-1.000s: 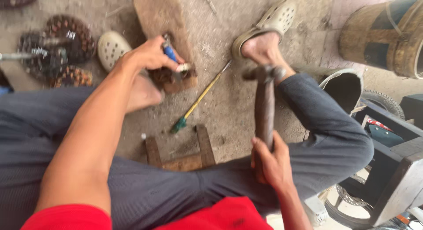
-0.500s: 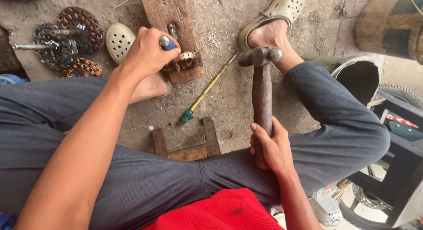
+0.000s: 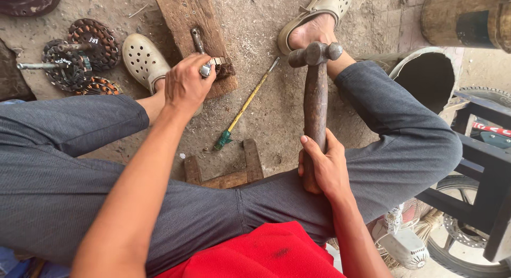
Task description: The person sits on the floor and uses a hammer and a chisel to shape a small metal object placed on a wooden block. They repeatedly strike the chisel with the hammer, occasionally adjusting the object's position.
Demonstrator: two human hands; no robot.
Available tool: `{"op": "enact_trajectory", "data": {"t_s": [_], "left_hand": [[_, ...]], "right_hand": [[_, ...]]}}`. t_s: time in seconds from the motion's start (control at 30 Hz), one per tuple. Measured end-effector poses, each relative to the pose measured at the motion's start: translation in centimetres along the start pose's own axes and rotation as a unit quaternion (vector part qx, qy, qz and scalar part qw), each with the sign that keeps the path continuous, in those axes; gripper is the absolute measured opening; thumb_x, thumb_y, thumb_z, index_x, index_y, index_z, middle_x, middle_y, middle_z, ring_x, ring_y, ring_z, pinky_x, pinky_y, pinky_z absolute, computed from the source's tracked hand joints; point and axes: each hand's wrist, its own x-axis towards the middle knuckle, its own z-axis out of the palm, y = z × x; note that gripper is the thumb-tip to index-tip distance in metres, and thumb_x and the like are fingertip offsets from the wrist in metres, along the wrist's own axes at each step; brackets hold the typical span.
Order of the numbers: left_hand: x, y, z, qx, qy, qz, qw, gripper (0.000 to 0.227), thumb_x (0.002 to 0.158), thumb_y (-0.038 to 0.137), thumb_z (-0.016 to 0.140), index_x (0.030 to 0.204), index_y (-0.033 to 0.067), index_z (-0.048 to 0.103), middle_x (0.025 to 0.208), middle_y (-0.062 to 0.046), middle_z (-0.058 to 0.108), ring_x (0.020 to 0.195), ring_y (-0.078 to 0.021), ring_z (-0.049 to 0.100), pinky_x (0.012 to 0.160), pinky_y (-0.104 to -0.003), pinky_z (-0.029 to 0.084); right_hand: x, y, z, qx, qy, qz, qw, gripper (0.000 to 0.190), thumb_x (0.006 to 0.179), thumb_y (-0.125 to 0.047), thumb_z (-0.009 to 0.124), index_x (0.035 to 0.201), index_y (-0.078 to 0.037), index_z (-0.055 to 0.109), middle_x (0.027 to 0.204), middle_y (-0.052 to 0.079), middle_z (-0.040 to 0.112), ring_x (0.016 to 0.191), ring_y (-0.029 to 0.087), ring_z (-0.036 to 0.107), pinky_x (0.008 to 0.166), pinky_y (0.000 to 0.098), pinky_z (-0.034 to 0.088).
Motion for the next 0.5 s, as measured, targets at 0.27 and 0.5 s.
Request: {"op": "enact_trajectory", "data": {"t_s": [0.27,0.5], "left_hand": [[-1.3,-0.1,4.1,-0.023,0.060,-0.089,0.994,0.036,0.108,0.024,0.058,0.132,-0.0011,0.067,0.132,-0.024,0.068,0.122,-0.0401,0.064,0.109,-0.053,0.046],[-1.8,-0.3,3.3,-0.254,0.080,-0.238,0.934,0.036,0.105,0.028,0.059,0.135,0.0093,0.068,0.112,-0.020,0.077,0.100,-0.0343,0.072,0.087,-0.046,0.056]], "right_hand": [[-0.2,-1.7,0.7,-0.231,-0.026,-0.075,0.970,0.044,0.090,-0.029,0.071,0.124,-0.003,0.059,0.062,0.014,0.067,0.051,0.021,0.067,0.051,0.0348,0.052],[0.2,-4.2,2.7,-0.280,-0.085,-0.259,0.920,0.057,0.089,-0.033,0.074,0.133,-0.002,0.055,0.071,0.019,0.068,0.064,0.032,0.072,0.062,0.0403,0.054]]}}
